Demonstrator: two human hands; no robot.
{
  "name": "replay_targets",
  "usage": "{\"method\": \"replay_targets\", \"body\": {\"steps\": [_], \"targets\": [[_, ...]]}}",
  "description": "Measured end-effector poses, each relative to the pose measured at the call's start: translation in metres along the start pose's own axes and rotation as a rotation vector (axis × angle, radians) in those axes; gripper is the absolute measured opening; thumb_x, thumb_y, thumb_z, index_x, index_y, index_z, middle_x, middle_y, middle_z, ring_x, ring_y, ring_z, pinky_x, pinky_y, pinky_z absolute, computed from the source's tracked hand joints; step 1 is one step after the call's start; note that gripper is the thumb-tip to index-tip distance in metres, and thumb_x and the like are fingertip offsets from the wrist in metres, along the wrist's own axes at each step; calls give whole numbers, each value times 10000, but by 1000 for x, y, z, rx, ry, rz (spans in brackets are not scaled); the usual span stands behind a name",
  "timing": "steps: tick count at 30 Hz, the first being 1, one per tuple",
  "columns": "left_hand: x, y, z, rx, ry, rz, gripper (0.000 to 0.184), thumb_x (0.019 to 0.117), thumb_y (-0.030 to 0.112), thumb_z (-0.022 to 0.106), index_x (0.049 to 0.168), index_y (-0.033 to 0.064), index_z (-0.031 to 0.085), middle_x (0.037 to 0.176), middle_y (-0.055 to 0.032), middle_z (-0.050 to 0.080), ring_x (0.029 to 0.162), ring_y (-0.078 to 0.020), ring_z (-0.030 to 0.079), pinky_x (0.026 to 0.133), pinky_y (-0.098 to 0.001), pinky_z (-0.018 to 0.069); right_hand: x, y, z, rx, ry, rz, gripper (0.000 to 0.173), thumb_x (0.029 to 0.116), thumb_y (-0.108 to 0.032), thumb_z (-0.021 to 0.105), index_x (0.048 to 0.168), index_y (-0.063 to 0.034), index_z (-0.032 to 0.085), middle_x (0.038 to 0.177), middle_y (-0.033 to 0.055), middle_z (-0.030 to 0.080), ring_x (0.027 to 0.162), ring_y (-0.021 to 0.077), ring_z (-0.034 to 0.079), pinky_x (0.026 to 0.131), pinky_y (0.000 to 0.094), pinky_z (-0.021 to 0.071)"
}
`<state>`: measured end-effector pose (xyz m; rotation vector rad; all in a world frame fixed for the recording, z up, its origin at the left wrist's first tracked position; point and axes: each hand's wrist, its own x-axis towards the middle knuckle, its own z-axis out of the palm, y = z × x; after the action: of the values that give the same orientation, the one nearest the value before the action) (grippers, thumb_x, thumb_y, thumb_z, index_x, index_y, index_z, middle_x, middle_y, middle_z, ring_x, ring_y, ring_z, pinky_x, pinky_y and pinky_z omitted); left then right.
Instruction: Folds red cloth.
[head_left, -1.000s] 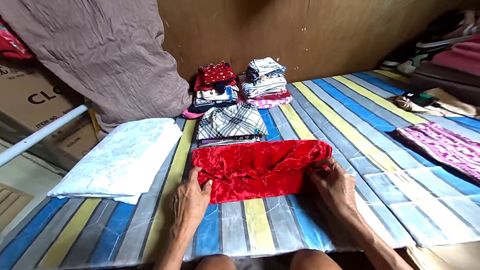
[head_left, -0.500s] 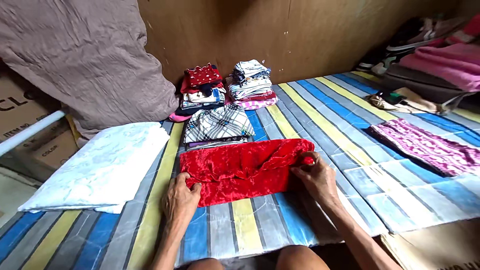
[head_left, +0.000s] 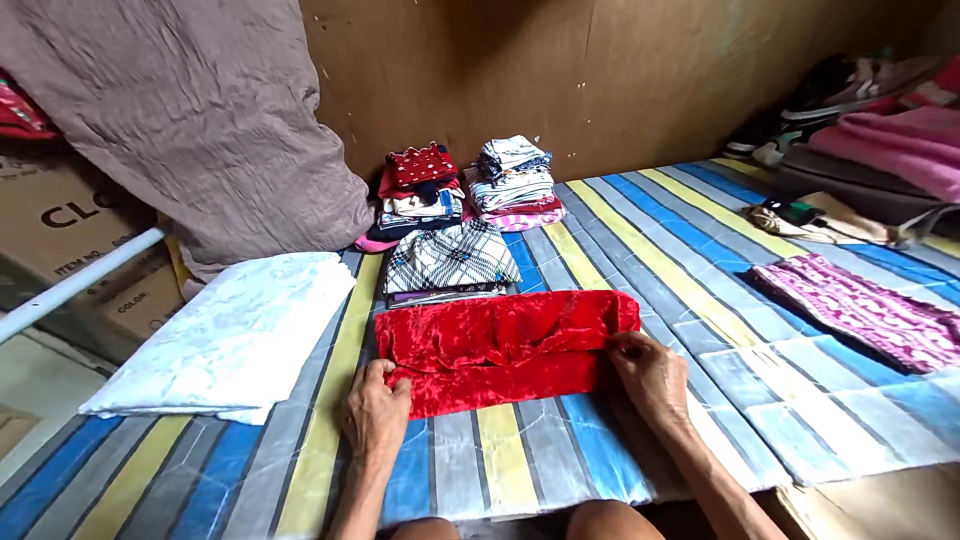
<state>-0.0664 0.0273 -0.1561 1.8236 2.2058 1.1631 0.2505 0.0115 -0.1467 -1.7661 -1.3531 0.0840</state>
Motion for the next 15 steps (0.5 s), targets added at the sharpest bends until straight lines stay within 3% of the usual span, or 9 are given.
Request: {"method": "replay_targets", "body": {"steps": [3, 5, 8, 10, 12, 15], "targets": [[-1, -3, -5, 72, -49, -37, 304, 932, 169, 689, 1135, -57, 705, 1096, -305, 686, 1027, -492, 670, 899, -647, 500, 1, 3, -8, -85, -94, -6, 85, 920, -26, 707, 971, 7, 767, 878, 240, 718, 830, 427, 694, 761, 629, 512], [-5, -7, -6, 54, -4, 22, 320, 927, 172, 695, 1156, -51, 711, 1186, -327, 638, 1092, -512, 633, 929, -651, 492, 0, 0, -16, -153, -110, -32, 135, 935, -27, 686, 1041, -26, 769, 1000, 274, 692, 915, 480, 676, 763, 670, 503], [-10, 0, -8, -16, 163, 261, 283, 877, 126, 613, 1069, -44, 734, 1213, -327, 617, 1105, -539, 604, 907, -715, 426, 2, -13, -19, -204, 22, -241, 222, 905, 43, 624, 1077, -3, 755, 1069, 316, 659, 976, 525, 653, 756, 672, 507], [-2, 18, -7, -80, 191, 470, 224, 892, 82, 572, 974, -12, 758, 1118, -244, 693, 1018, -425, 684, 878, -601, 524, 6, -30, -9, -146, 16, -400, 197, 879, 57, 626, 1011, 10, 765, 1021, 272, 695, 989, 485, 669, 809, 658, 503], [11, 45, -4, -173, 24, 608, 191, 915, -35, 579, 969, -18, 762, 1060, -185, 738, 981, -336, 731, 871, -504, 588, 11, -53, 6, -64, -98, -480, 169, 908, 34, 626, 983, 0, 774, 1021, 214, 730, 1024, 422, 689, 891, 618, 513], [33, 90, 0, -151, -391, 543, 282, 980, -91, 510, 1184, -68, 704, 1248, -218, 691, 1156, -341, 682, 1018, -473, 533, 22, -79, 38, -21, -294, -525, 224, 1007, -84, 577, 1114, 25, 742, 1147, 213, 730, 1161, 400, 668, 981, 603, 494]]}}
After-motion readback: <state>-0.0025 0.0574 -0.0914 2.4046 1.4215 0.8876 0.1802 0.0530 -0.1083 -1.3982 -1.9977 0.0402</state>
